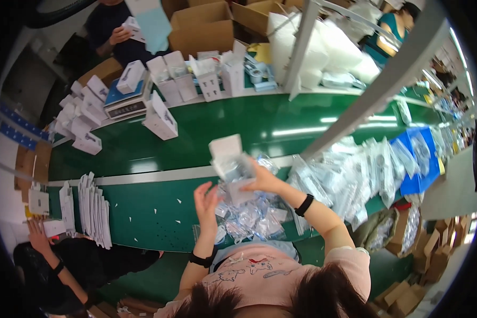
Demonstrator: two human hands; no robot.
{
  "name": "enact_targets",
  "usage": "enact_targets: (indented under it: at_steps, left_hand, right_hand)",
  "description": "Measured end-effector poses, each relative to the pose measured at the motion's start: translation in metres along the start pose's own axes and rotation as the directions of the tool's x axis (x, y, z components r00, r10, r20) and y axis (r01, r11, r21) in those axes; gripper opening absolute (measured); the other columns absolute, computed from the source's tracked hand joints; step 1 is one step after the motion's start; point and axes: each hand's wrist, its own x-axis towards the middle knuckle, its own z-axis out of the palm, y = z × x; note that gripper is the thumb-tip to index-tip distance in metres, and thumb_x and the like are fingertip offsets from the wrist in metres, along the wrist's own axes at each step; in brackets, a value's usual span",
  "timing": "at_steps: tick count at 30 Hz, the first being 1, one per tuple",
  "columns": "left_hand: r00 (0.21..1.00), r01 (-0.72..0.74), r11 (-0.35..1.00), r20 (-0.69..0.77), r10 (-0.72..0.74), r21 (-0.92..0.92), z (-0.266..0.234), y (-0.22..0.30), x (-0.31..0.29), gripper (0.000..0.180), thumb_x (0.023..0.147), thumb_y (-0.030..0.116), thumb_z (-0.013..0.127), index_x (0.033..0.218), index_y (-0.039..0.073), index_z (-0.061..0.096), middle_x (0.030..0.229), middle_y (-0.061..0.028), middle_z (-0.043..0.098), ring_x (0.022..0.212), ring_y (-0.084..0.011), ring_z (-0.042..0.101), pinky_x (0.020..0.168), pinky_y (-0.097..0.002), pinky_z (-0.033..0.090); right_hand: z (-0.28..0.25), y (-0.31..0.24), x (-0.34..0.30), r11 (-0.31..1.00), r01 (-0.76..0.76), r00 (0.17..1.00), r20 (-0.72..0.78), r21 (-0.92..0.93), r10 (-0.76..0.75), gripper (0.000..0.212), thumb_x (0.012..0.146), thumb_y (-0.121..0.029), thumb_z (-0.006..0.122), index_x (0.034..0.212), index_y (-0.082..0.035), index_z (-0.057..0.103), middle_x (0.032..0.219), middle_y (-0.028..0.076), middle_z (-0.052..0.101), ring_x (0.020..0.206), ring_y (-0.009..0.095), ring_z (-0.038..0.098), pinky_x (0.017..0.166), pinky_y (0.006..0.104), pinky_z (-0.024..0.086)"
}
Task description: The person packages items by hand, placing a bubble-wrapped device, a small plastic bag, and a white cable into a white box. They repeat this process multiple times, occasionally moving items on the table to reach more boxes.
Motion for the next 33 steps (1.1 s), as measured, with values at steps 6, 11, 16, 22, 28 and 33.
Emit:
enact_targets:
  at_steps: [6, 11, 16, 22, 28, 33]
  left_hand:
    - [0.98, 0.141, 0.983, 0.124, -0.155, 0.118, -0.021, -0.007, -0.001, 0.025, 0.081, 0.005, 0.05, 0.105, 0.002, 0.044, 0.109, -0.0121, 0.051, 0.102, -0.0219, 0.051, 0.08, -0.0299, 0.043]
    - [0.974, 0.079, 0.982, 0.198, -0.114, 0.173, -0.025, -0.002, -0.004, 0.021, 0.081, 0.003, 0.05, 0.102, 0.001, 0.046, 0.105, -0.012, 0.054, 0.098, -0.0218, 0.054, 0.079, -0.0289, 0.043]
    - [0.968, 0.089, 0.974, 0.212, -0.133, 0.208, -0.025, -0.004, -0.011, 0.018, 0.081, 0.001, 0.049, 0.098, 0.001, 0.047, 0.103, -0.0118, 0.055, 0.096, -0.0196, 0.055, 0.078, -0.0267, 0.043]
    - [0.905, -0.037, 0.854, 0.381, -0.192, 0.519, -0.032, -0.022, -0.021, 0.023, 0.079, 0.006, 0.054, 0.1, 0.0, 0.048, 0.107, -0.0136, 0.054, 0.101, -0.0244, 0.053, 0.084, -0.0308, 0.041]
    - [0.633, -0.559, 0.398, 0.684, -0.363, 0.728, -0.049, -0.012, -0.046, 0.04, 0.079, 0.018, 0.057, 0.112, 0.0, 0.045, 0.12, -0.0193, 0.044, 0.112, -0.0333, 0.042, 0.092, -0.0374, 0.036]
    - [0.428, -0.814, 0.544, 0.843, 0.326, 0.203, 0.004, 0.181, -0.053, 0.044, 0.073, 0.001, 0.057, 0.115, 0.0, 0.045, 0.122, -0.0184, 0.042, 0.115, -0.0341, 0.04, 0.094, -0.0383, 0.035]
  right_hand:
    - [-0.07, 0.037, 0.103, 0.998, 0.066, 0.821, -0.568, 0.001, -0.054, 0.085, 0.056, -0.011, 0.074, 0.126, -0.004, 0.026, 0.112, 0.012, 0.047, 0.104, 0.023, 0.047, 0.088, 0.0325, 0.038]
    - [-0.113, 0.111, 0.137, 0.94, -0.034, 0.599, -0.76, -0.339, -0.253, 0.09, 0.054, -0.012, 0.075, 0.126, -0.002, 0.023, 0.116, 0.018, 0.04, 0.108, 0.03, 0.042, 0.091, 0.0354, 0.034]
    - [-0.111, 0.128, 0.123, 0.881, -0.124, 0.633, -0.721, -0.456, -0.284, 0.091, 0.055, -0.016, 0.076, 0.128, -0.001, 0.024, 0.12, 0.024, 0.038, 0.112, 0.038, 0.035, 0.095, 0.0399, 0.03]
    - [-0.101, 0.1, 0.054, 0.761, -0.184, 0.982, -0.075, -0.622, 0.176, 0.075, 0.065, -0.036, 0.068, 0.122, 0.001, 0.038, 0.123, 0.025, 0.039, 0.113, 0.038, 0.038, 0.094, 0.0394, 0.033]
    - [-0.048, -0.059, -0.028, 0.901, 0.13, 0.943, 0.332, -0.415, 0.016, 0.054, 0.074, -0.023, 0.062, 0.119, 0.0, 0.043, 0.119, 0.02, 0.046, 0.11, 0.031, 0.045, 0.092, 0.0324, 0.035]
    - [-0.046, -0.253, -0.056, 0.656, 0.754, 0.64, 0.255, -0.03, -0.725, 0.034, 0.075, 0.001, 0.047, 0.108, 0.006, 0.05, 0.113, 0.023, 0.049, 0.106, 0.033, 0.049, 0.086, 0.0414, 0.041]
